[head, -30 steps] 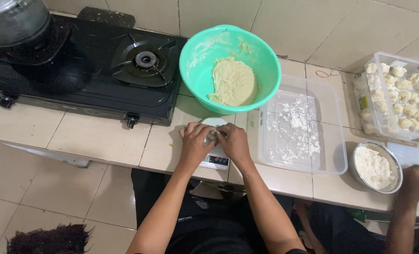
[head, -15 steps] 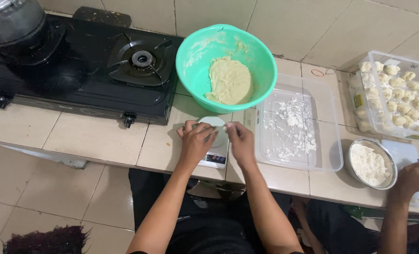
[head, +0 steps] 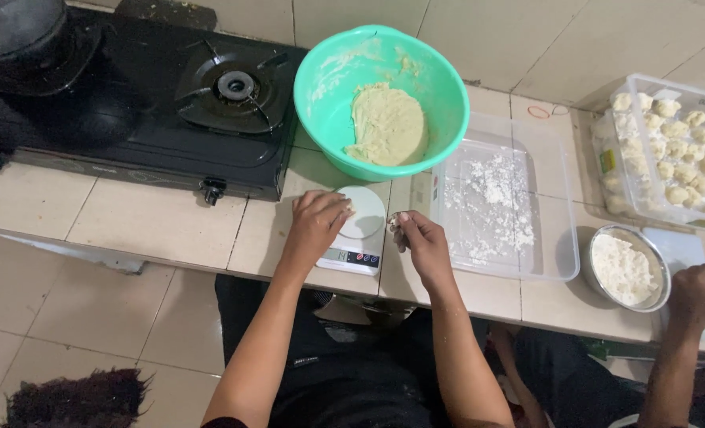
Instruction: Weighing small portions of dough on a digital scale and rolling them into uniform balls.
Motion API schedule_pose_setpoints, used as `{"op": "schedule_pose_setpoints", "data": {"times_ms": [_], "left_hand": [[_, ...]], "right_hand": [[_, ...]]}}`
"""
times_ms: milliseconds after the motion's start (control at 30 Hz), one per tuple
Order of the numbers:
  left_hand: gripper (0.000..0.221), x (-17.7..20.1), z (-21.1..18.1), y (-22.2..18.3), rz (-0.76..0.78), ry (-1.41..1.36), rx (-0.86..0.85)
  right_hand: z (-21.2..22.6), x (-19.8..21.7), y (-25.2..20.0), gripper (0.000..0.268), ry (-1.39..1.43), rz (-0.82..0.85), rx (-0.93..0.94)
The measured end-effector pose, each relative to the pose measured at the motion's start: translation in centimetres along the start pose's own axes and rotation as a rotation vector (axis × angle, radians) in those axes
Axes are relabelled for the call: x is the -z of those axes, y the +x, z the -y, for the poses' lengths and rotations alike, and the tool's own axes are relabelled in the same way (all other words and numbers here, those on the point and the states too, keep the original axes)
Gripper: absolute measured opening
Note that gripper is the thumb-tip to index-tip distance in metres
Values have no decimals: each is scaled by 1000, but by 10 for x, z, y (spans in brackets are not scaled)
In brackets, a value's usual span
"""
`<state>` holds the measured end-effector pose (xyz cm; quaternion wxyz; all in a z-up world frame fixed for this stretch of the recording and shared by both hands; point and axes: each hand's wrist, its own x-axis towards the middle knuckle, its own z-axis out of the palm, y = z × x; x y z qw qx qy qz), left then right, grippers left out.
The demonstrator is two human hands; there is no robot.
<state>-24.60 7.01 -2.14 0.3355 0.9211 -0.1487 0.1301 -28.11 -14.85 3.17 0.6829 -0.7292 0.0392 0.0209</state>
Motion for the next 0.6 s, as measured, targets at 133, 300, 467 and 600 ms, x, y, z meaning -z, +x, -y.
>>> {"op": "schedule_pose_setpoints", "data": {"times_ms": [133, 300, 467, 600], "left_hand": [[28, -3, -6, 6, 13, -188, 137], [40, -8, -8, 7, -40, -427, 178], [25, 3, -2, -5, -288, -395, 172], [18, 0, 23, -25, -519, -343, 208]], "right_hand": [[-7, 0, -1, 29, 7, -5, -8], [-10, -1, 0, 25, 16, -11, 5], [-3, 4, -5, 18, -5, -35, -6], [6, 7, -8, 20, -62, -39, -5]]}}
